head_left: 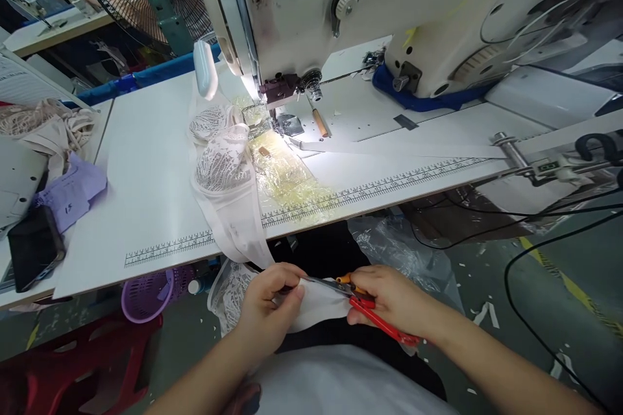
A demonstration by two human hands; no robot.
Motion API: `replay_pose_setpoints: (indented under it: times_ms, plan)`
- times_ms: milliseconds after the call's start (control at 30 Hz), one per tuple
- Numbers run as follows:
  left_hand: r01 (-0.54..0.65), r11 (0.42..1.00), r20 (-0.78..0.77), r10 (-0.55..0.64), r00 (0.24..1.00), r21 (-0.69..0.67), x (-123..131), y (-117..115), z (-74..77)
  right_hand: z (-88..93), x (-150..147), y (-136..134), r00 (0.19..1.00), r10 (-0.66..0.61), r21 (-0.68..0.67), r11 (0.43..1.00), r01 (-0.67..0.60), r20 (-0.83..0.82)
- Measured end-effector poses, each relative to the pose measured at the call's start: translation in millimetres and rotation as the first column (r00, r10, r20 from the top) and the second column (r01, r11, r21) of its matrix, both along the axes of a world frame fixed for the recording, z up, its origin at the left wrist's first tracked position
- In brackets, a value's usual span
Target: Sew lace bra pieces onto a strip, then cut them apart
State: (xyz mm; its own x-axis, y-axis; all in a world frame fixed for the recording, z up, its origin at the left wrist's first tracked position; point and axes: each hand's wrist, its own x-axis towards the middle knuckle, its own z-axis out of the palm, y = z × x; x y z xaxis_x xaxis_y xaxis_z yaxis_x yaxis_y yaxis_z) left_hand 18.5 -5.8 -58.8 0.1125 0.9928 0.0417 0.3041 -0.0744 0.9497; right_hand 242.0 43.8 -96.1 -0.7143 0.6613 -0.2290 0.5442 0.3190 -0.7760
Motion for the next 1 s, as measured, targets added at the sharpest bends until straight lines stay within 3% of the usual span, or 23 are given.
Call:
replay_pose_setpoints:
  times_ms: [200,300,400,633,1000]
  plan:
    - [0.001,0.999,0.061,0.002,0.998,-0.041,-4.3,-3.2,0.3,7.4,11.0,10.6,0.973,-0.193,0.099,0.973,0.206,-0.13]
    - [-0.03,0.996,0.087,0.037,0.995,-0.08,-4.8,-5.3,2.0,15.9,11.0,12.9,0.95,-0.219,0.106,0.963,0.248,-0.224]
    - [-0.074,0.987,0.117,0.091,0.989,-0.143,-3.6,-4.9,5.6,23.3,3.8,12.2,0.968,-0.142,0.108,0.98,0.166,-0.206]
    - [-0.113,0.966,0.182,0.158,0.971,-0.232,-2.8,-4.8,9.5,28.0,-13.0,8.3,0.992,0.048,0.125,0.99,-0.063,0.12]
    - [-0.112,0.982,0.162,0.137,0.977,-0.151,-4.5,-5.4,7.9,27.0,-10.2,4.5,0.985,0.057,0.129,0.988,-0.079,0.165]
